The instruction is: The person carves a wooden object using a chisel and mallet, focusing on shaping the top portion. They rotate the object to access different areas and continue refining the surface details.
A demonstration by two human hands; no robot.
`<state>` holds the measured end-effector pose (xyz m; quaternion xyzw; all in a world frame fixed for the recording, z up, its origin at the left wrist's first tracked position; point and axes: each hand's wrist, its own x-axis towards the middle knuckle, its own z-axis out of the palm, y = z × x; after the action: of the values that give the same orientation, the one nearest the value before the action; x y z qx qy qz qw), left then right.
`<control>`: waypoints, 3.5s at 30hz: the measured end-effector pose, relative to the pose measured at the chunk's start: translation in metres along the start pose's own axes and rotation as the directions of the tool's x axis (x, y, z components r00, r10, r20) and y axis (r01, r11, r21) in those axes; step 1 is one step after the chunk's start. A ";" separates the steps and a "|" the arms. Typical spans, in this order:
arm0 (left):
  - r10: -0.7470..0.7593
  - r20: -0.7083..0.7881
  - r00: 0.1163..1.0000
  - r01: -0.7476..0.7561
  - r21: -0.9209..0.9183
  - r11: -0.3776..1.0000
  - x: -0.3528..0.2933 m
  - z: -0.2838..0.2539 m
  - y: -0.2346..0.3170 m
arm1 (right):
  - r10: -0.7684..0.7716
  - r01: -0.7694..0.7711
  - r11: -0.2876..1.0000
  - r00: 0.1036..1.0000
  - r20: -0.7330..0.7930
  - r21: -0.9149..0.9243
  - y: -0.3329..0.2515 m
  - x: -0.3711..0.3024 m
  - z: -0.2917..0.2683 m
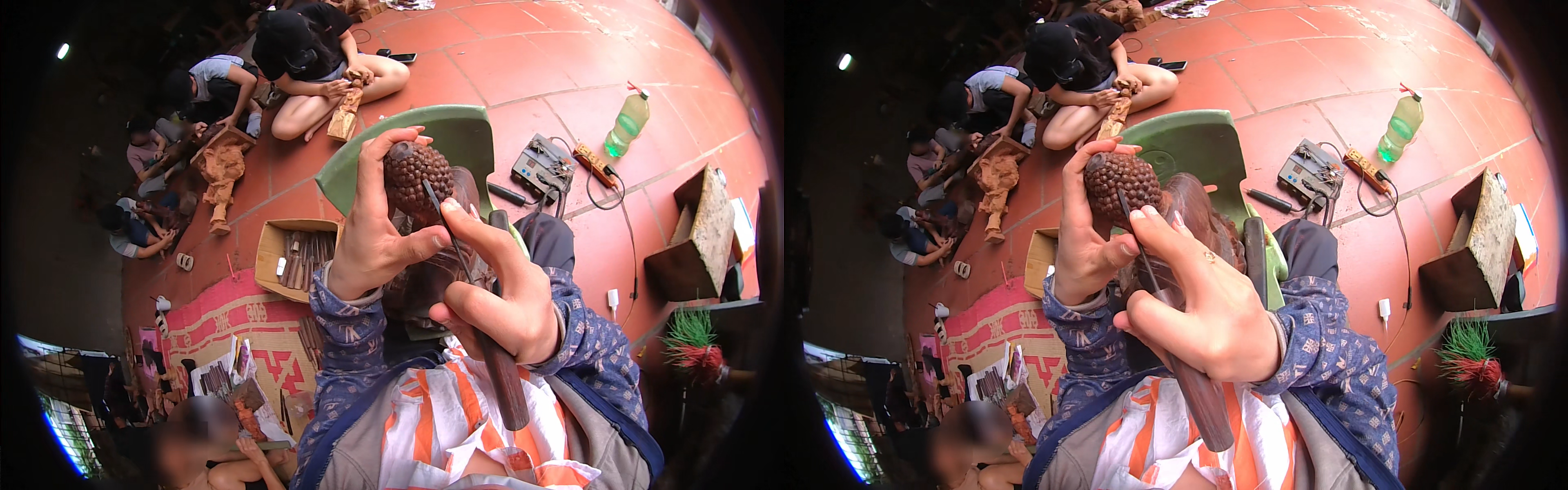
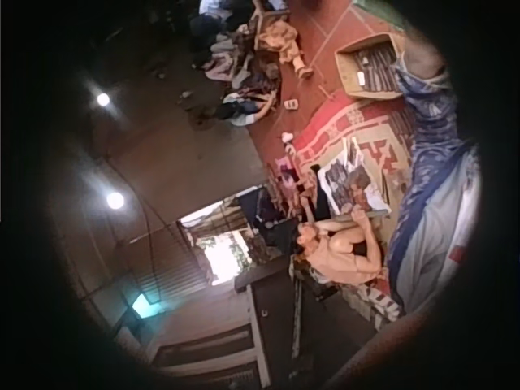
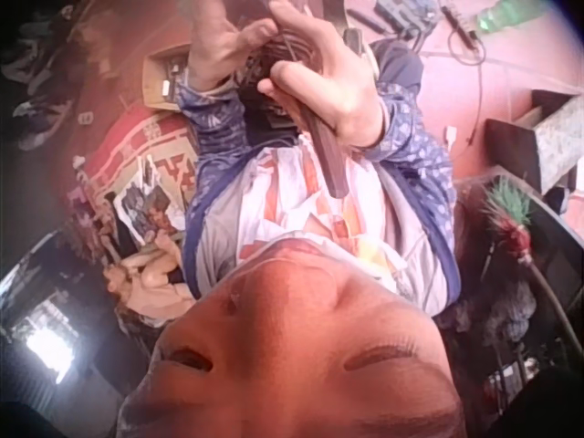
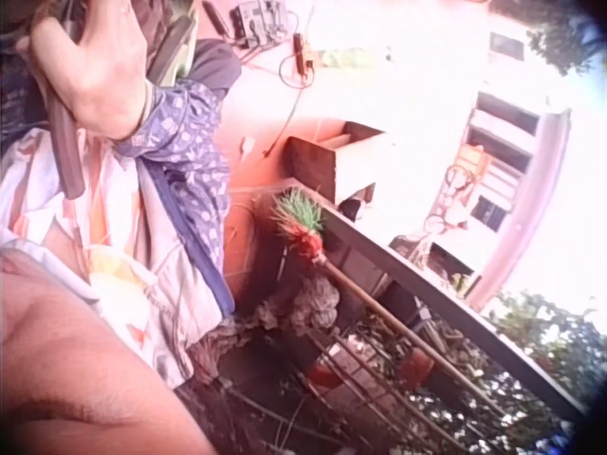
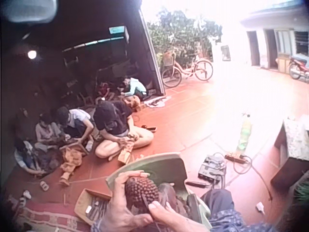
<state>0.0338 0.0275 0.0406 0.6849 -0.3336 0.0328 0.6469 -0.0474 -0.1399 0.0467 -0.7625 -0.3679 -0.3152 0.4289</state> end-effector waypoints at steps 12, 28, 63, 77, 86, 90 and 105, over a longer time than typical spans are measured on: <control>0.004 0.038 0.999 -0.007 0.076 0.997 0.000 -0.006 0.000 | -0.085 0.086 0.996 0.996 -0.039 0.015 0.019 -0.015 0.024; -0.050 -0.012 0.999 0.050 0.053 0.997 0.000 -0.001 0.004 | 0.037 -0.025 0.984 0.997 -0.065 0.178 0.013 -0.013 0.017; 0.044 -0.121 0.992 -0.029 0.119 0.992 -0.002 0.010 -0.002 | -0.070 0.080 0.959 0.996 -0.047 0.271 0.037 -0.019 0.010; 0.054 -0.173 0.983 -0.029 0.145 0.989 -0.003 0.012 -0.004 | 0.043 -0.036 0.959 0.999 -0.016 0.280 0.020 -0.008 0.000; -0.009 -0.230 0.973 0.030 0.089 0.996 0.000 0.019 0.003 | 0.097 -0.114 0.934 0.993 0.067 0.339 0.019 -0.001 -0.012; 0.045 -0.225 0.973 -0.020 0.111 0.994 0.002 0.018 -0.001 | 0.037 0.061 0.883 0.980 -0.196 0.466 0.032 -0.011 -0.005; -0.020 -0.218 0.976 0.030 0.043 0.999 -0.003 0.019 0.006 | 0.129 -0.075 0.849 0.989 -0.067 0.523 0.034 -0.011 -0.007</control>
<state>0.0209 0.0115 0.0416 0.6961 -0.2516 0.1071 0.6638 -0.0262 -0.1620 0.0265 -0.6204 -0.3764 -0.2186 0.6524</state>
